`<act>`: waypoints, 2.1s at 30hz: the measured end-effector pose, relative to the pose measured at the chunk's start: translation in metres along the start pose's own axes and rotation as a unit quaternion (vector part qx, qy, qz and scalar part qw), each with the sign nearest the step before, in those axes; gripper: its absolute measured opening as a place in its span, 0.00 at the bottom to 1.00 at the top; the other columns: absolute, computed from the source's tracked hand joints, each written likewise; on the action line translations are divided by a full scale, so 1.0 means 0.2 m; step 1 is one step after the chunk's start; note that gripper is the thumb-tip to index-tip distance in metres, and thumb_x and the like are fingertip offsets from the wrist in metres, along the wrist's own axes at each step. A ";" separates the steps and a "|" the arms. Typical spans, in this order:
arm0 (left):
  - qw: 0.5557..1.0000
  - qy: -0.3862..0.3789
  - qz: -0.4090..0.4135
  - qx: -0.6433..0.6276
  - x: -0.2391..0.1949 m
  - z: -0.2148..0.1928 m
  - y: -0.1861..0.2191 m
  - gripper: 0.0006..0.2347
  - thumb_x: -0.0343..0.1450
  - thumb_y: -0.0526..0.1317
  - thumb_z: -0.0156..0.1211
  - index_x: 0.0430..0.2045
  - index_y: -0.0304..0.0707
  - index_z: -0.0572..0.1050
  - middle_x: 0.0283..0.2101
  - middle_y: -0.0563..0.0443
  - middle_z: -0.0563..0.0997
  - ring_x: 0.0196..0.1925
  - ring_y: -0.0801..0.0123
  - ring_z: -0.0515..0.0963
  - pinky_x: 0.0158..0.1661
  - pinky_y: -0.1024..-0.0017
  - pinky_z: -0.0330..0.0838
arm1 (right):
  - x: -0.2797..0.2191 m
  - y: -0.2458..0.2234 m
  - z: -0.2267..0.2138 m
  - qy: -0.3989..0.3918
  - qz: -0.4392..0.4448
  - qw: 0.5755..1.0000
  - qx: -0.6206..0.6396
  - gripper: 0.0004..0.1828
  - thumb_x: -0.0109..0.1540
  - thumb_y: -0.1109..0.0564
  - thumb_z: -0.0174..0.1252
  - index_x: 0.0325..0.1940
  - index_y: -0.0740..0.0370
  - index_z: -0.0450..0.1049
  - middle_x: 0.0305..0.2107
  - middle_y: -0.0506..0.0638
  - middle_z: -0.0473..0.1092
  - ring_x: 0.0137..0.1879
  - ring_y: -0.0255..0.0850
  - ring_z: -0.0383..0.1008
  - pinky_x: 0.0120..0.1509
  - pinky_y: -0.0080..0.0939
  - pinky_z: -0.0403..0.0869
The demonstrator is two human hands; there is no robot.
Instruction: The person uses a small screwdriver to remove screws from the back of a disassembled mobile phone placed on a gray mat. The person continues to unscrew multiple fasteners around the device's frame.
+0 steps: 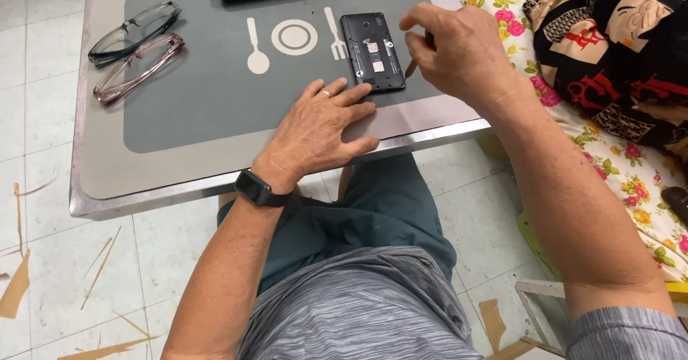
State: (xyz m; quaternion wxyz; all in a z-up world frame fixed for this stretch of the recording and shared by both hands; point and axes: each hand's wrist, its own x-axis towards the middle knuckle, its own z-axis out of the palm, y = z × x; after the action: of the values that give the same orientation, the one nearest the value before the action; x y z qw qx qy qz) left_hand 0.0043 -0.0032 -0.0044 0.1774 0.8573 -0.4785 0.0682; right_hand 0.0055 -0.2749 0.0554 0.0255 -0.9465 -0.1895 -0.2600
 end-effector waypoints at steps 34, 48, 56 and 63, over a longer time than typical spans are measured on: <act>0.999 -0.018 -0.047 0.001 -0.01 -0.06 0.05 0.24 0.73 0.63 0.57 0.62 0.59 0.79 0.71 0.52 0.76 0.74 0.44 0.73 0.73 0.42 0.58 | 0.05 -0.09 -0.11 -0.136 0.143 0.973 0.121 0.27 0.62 0.55 0.63 0.67 0.42 0.75 0.35 0.49 0.85 0.49 0.54 0.85 0.56 0.59 0.80; 0.991 -0.065 -0.109 -0.037 0.00 -0.15 0.13 0.26 0.73 0.65 0.53 0.63 0.59 0.79 0.74 0.55 0.74 0.78 0.50 0.68 0.78 0.46 0.49 | 0.08 -0.16 -0.13 -0.131 0.130 0.976 0.113 0.27 0.64 0.60 0.64 0.68 0.45 0.76 0.37 0.52 0.85 0.49 0.54 0.85 0.56 0.55 0.82; 0.990 -0.071 -0.116 -0.047 0.00 -0.15 0.13 0.26 0.72 0.64 0.53 0.64 0.60 0.78 0.75 0.56 0.73 0.79 0.51 0.66 0.79 0.47 0.48 | 0.06 -0.12 -0.10 -0.139 0.151 0.974 0.101 0.23 0.66 0.59 0.65 0.66 0.46 0.79 0.34 0.51 0.84 0.44 0.50 0.85 0.55 0.50 0.83; 0.991 -0.061 -0.110 -0.043 0.00 -0.13 0.11 0.26 0.73 0.63 0.54 0.64 0.59 0.78 0.75 0.55 0.73 0.79 0.50 0.67 0.79 0.46 0.49 | 0.06 -0.16 -0.15 -0.131 0.162 0.971 0.121 0.29 0.65 0.58 0.62 0.71 0.42 0.73 0.41 0.53 0.84 0.52 0.55 0.83 0.59 0.58 0.80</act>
State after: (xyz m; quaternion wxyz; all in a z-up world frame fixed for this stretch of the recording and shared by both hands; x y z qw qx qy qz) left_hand -0.0126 -0.0040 0.0240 0.1908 0.8989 -0.3937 -0.0248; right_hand -0.0114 -0.2450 0.0864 0.1563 -0.9803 -0.0653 -0.1014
